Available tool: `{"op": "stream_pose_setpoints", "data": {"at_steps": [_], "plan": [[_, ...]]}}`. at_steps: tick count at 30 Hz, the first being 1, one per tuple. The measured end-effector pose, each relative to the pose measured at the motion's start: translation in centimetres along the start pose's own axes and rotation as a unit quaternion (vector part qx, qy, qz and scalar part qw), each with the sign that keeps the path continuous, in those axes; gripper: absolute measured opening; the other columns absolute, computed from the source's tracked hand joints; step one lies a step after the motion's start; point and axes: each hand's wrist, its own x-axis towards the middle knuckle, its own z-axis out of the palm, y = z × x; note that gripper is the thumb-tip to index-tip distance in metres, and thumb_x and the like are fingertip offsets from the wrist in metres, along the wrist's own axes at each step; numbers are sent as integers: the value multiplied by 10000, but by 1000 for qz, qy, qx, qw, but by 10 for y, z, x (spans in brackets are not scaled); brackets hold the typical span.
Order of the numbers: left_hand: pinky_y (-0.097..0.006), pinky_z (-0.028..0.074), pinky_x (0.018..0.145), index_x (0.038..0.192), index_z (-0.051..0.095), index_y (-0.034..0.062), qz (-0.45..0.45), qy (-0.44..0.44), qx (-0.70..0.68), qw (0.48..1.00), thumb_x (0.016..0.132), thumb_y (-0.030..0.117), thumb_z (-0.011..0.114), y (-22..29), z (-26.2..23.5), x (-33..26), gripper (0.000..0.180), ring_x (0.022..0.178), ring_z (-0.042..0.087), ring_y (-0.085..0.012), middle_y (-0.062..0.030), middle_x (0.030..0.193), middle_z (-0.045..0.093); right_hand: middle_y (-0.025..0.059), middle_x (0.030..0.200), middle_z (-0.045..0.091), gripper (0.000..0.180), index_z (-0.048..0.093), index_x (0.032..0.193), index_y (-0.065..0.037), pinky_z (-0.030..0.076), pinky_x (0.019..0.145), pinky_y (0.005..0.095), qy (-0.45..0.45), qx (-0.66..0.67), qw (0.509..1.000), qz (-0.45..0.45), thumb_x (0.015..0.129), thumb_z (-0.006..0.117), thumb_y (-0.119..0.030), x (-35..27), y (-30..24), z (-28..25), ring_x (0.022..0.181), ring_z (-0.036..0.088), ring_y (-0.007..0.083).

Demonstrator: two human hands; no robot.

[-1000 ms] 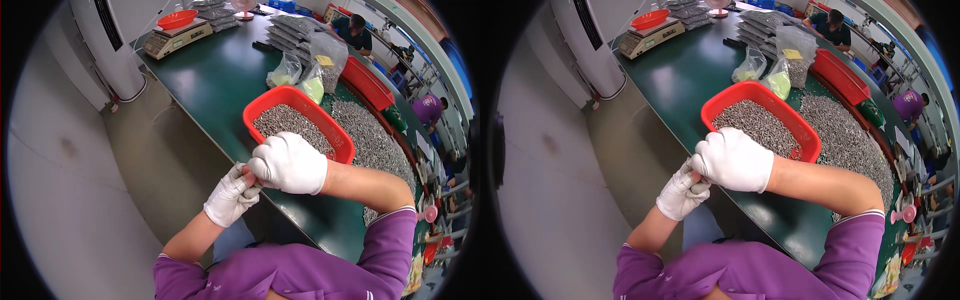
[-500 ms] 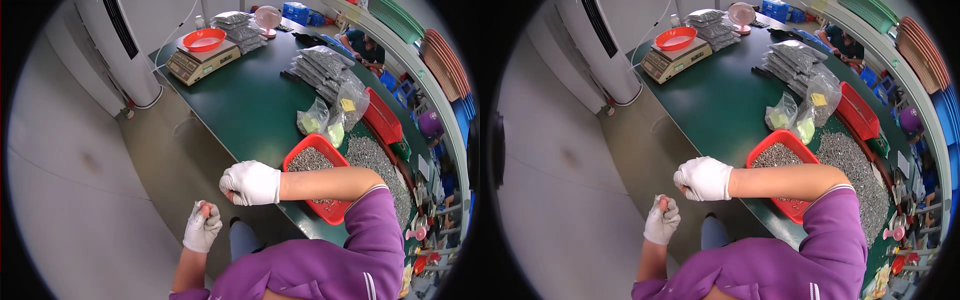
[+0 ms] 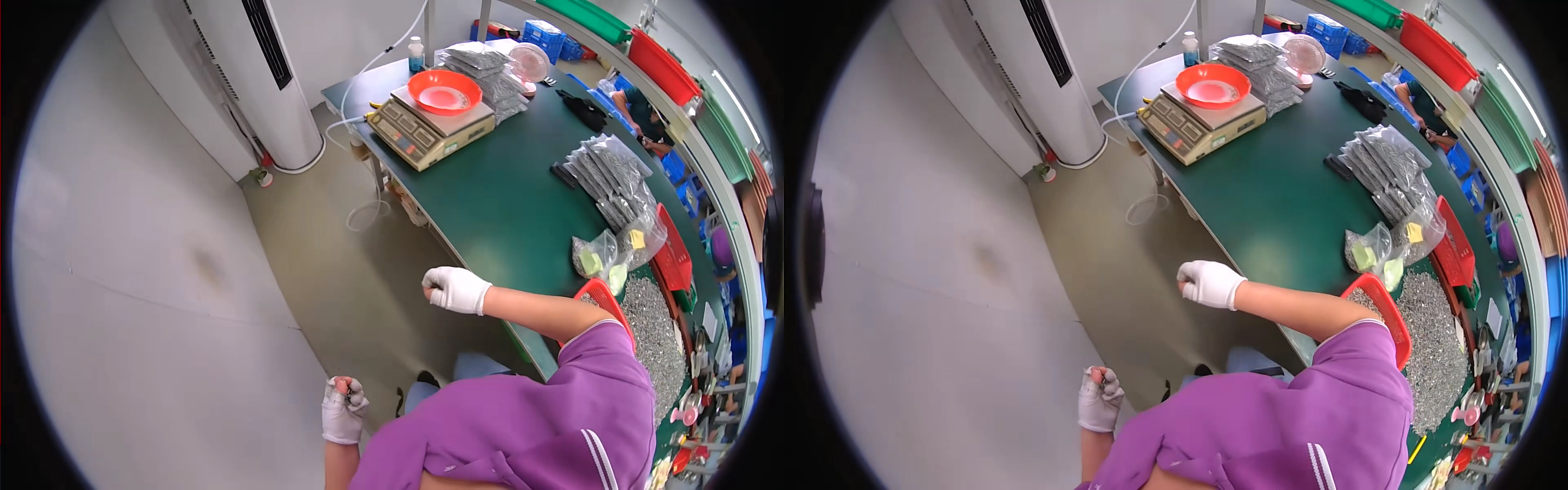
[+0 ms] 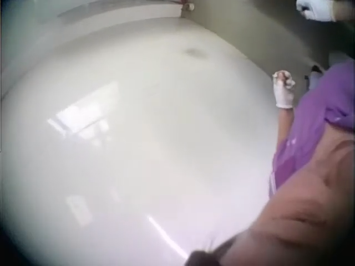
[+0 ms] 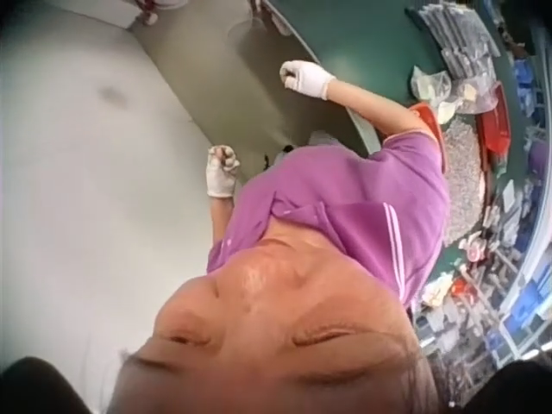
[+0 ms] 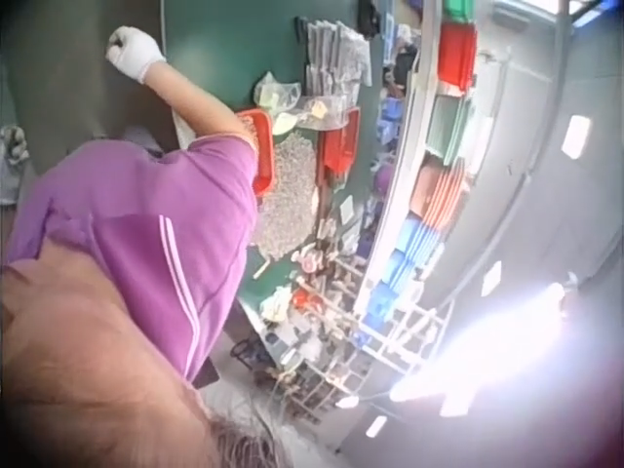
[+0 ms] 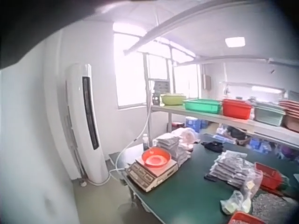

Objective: Sorting and inspecting small metal components on a workbench in a factory setting.

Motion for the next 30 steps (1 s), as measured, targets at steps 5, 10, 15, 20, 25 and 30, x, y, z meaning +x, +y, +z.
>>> {"op": "stream_pose_setpoints", "data": {"at_steps": [5, 10, 15, 20, 25, 30], "plan": [[-211, 332, 496, 910, 598, 118, -15, -21, -15, 1000, 922, 242, 619, 56, 26, 68, 127, 589, 442, -86, -34, 812, 599, 144, 872, 670, 246, 658, 968, -57, 498, 773, 375, 26, 47, 996, 66, 873, 559, -262, 65, 19, -49, 849, 639, 306], [-216, 328, 494, 934, 590, 112, -22, -45, 4, 999, 926, 269, 613, 117, 72, 166, 159, 585, 419, -89, -29, 818, 579, 115, 922, 682, 212, 671, 1026, -108, 507, 804, 349, 153, 27, 988, -9, 822, 617, -112, 170, 44, -85, 900, 646, 294], [-218, 324, 489, 933, 590, 115, -26, -79, 3, 997, 932, 280, 601, 189, 109, 266, 165, 575, 401, -89, -23, 809, 566, 137, 1088, 634, 354, 618, 1149, -107, 483, 857, 379, 105, 32, 994, -23, 853, 628, -299, 319, 42, -116, 1004, 611, 309], [-220, 326, 491, 935, 607, 117, -6, -80, -10, 997, 930, 267, 603, 267, 129, 343, 149, 572, 399, -88, -22, 805, 580, 133, 1205, 561, 513, 537, 1271, -102, 445, 945, 385, 139, -48, 984, -101, 787, 678, -198, 485, 24, -132, 1112, 552, 306], [-229, 340, 494, 924, 626, 136, -7, -33, -17, 999, 917, 270, 623, 346, 104, 416, 134, 565, 404, -90, -12, 791, 592, 166, 1179, 606, 480, 595, 1223, -109, 457, 945, 388, 121, -41, 992, -12, 773, 650, -266, 654, 3, -150, 1093, 577, 337], [-234, 344, 498, 928, 606, 135, -23, -42, 11, 999, 917, 274, 622, 437, 92, 507, 141, 572, 415, -98, -9, 796, 587, 158, 1158, 632, 489, 598, 1228, -103, 481, 913, 394, 142, -41, 987, 63, 788, 651, -310, 809, 4, -160, 1053, 608, 333]]}}
